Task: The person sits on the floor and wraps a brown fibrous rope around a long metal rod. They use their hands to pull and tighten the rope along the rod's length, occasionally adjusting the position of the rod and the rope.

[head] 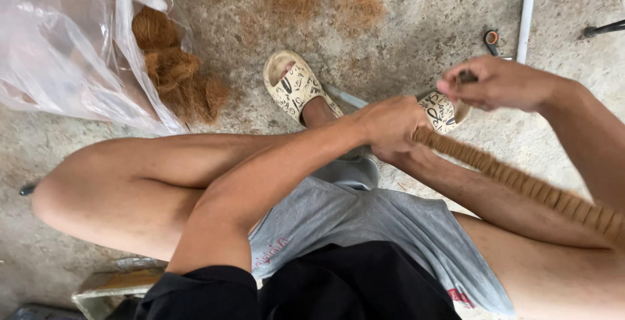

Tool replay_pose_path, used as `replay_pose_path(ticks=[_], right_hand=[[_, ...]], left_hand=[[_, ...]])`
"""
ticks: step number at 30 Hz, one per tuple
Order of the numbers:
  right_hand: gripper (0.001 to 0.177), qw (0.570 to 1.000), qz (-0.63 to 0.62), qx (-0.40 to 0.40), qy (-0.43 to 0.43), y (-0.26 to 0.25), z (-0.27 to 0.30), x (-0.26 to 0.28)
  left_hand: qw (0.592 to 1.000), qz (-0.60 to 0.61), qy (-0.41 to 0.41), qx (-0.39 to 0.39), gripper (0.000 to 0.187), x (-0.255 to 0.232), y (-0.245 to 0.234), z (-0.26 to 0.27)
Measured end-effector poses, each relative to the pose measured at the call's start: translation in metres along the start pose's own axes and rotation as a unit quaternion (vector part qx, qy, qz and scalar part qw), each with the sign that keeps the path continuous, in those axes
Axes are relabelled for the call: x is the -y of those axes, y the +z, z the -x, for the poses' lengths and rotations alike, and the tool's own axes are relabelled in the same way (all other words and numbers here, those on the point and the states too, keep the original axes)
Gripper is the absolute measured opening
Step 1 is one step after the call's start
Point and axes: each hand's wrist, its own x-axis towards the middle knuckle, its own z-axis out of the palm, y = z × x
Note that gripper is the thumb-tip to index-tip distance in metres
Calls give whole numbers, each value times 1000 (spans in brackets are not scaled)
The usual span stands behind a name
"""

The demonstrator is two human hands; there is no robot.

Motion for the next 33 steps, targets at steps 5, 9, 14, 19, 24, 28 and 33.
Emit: replay_pose_path(ticks=[5,9,14,19,24,28,33], right_hand=[[61,979,154,8,-130,24,31,3],[67,983,168,-8,75,19,54,19],[67,982,160,-65,82,7,75,44],[59,978,161,-105,77,8,83,43],[53,980,-8,-158,121,6,68,47],[40,972,-121,-196,42,4,45,72],[31,948,146,-281,-40,42,15,107]], left_hand=[[995,-70,69,14,34,-8,12,15],[991,-98,85,37,25,-4,16,7],[983,-149,104,9,23,8,6,4],[963,-231,135,-12,14,20,-9,-6],[950,-302,77,-9,18,17,0,-14],[952,-295,-74,-32,15,29,16,-31],[942,-213,-160,-203,40,76,21,-57]])
